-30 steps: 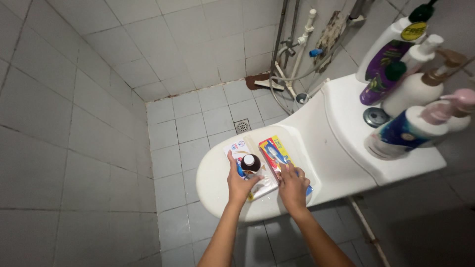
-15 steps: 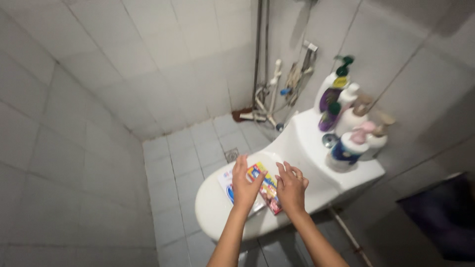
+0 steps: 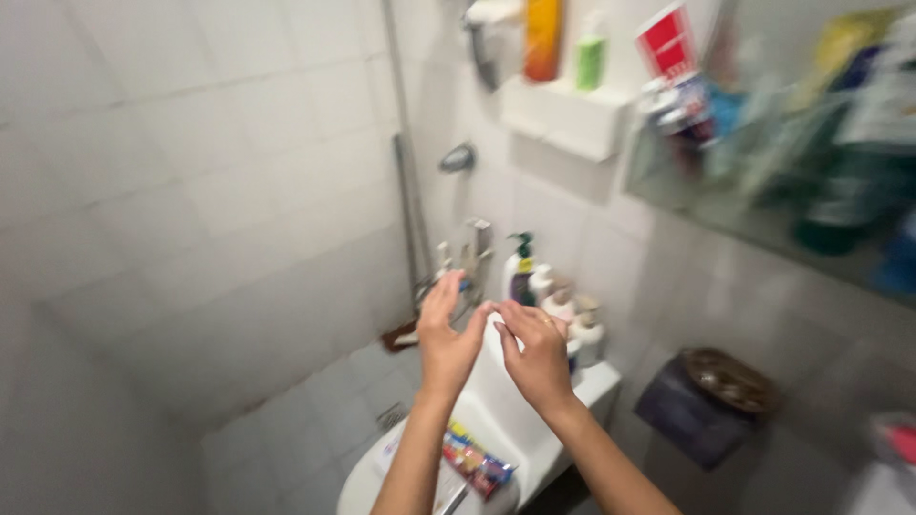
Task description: The person reorganizes bathroom items by moving toothpaste, tissues, a small container, a bottle, and a toothbrush from a wall shelf to the sink and toilet lid. They then wash their hands and wipe the shelf with a cloth.
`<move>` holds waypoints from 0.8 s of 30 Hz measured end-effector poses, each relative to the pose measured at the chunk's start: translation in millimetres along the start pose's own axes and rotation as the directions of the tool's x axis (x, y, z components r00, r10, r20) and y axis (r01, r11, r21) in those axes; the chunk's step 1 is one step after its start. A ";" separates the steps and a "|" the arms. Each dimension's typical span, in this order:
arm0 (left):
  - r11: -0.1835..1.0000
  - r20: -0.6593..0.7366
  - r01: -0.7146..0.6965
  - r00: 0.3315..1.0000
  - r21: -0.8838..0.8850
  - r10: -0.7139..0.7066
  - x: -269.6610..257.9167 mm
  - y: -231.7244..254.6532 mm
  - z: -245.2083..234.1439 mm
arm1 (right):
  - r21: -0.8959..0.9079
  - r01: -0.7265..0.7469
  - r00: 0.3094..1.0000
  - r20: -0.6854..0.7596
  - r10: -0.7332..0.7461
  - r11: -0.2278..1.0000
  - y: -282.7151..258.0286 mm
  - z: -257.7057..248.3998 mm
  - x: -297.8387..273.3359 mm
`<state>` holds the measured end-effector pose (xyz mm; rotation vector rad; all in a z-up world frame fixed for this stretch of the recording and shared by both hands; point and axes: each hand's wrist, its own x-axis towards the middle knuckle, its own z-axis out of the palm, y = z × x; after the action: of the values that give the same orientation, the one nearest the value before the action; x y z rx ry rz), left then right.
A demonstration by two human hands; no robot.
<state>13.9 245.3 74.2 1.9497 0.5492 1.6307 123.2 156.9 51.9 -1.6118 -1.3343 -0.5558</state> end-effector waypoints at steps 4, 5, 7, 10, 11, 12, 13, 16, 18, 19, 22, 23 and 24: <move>0.989 0.015 -0.126 0.992 -0.075 0.127 33.6 61.0 2.0 | -0.078 0.066 0.994 -0.077 -0.072 0.995 -24.1 -67.3 34.6; 0.984 0.023 -0.155 0.987 -0.084 0.158 40.2 75.5 3.8 | -0.089 0.075 0.993 -0.089 -0.083 0.993 -30.2 -84.7 41.3; 0.970 0.032 -0.209 0.976 -0.127 0.215 51.0 103.6 7.6 | -0.126 0.099 0.986 -0.120 -0.114 0.987 -42.5 -118.8 52.6; 0.934 0.047 -0.274 0.955 -0.229 0.292 64.4 143.5 15.9 | -0.213 0.128 0.970 -0.178 -0.168 0.969 -57.9 -167.4 66.0; 0.922 0.058 -0.289 0.948 -0.259 0.313 67.1 156.0 17.4 | -0.240 0.134 0.964 -0.195 -0.183 0.962 -63.0 -182.1 69.0; 0.908 0.069 -0.303 0.940 -0.289 0.335 69.7 168.2 19.5 | -0.267 0.139 0.957 -0.211 -0.199 0.954 -67.7 -196.1 71.4; 0.897 0.071 -0.312 0.934 -0.313 0.350 71.7 180.1 22.5 | -0.290 0.135 0.953 -0.224 -0.204 0.947 -71.5 -209.5 73.2; 0.854 0.067 -0.350 0.912 -0.386 0.404 78.5 214.6 35.6 | -0.362 0.116 0.942 -0.256 -0.218 0.925 -79.8 -247.7 76.2; 0.819 0.049 -0.387 0.893 -0.424 0.447 82.2 235.1 44.9 | -0.404 0.102 0.937 -0.268 -0.224 0.909 -82.7 -270.1 77.0; 0.797 0.036 -0.404 0.883 -0.449 0.468 83.5 245.1 49.2 | -0.434 0.104 0.932 -0.272 -0.241 0.895 -84.0 -280.3 77.2; 0.737 0.005 -0.447 0.854 -0.508 0.521 84.6 274.3 61.9 | -0.507 0.106 0.918 -0.280 -0.280 0.855 -86.1 -310.8 76.3; 0.723 0.002 -0.455 0.846 -0.519 0.534 84.3 282.7 65.1 | -0.523 0.104 0.917 -0.280 -0.286 0.846 -86.8 -320.4 75.8; 0.710 0.000 -0.463 0.838 -0.531 0.546 84.1 291.3 68.0 | -0.538 0.101 0.915 -0.279 -0.291 0.837 -88.0 -330.1 75.3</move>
<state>87.9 62.1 314.0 1.8639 -0.5113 1.6746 134.6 -93.2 296.2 -1.6843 -1.1381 -1.3643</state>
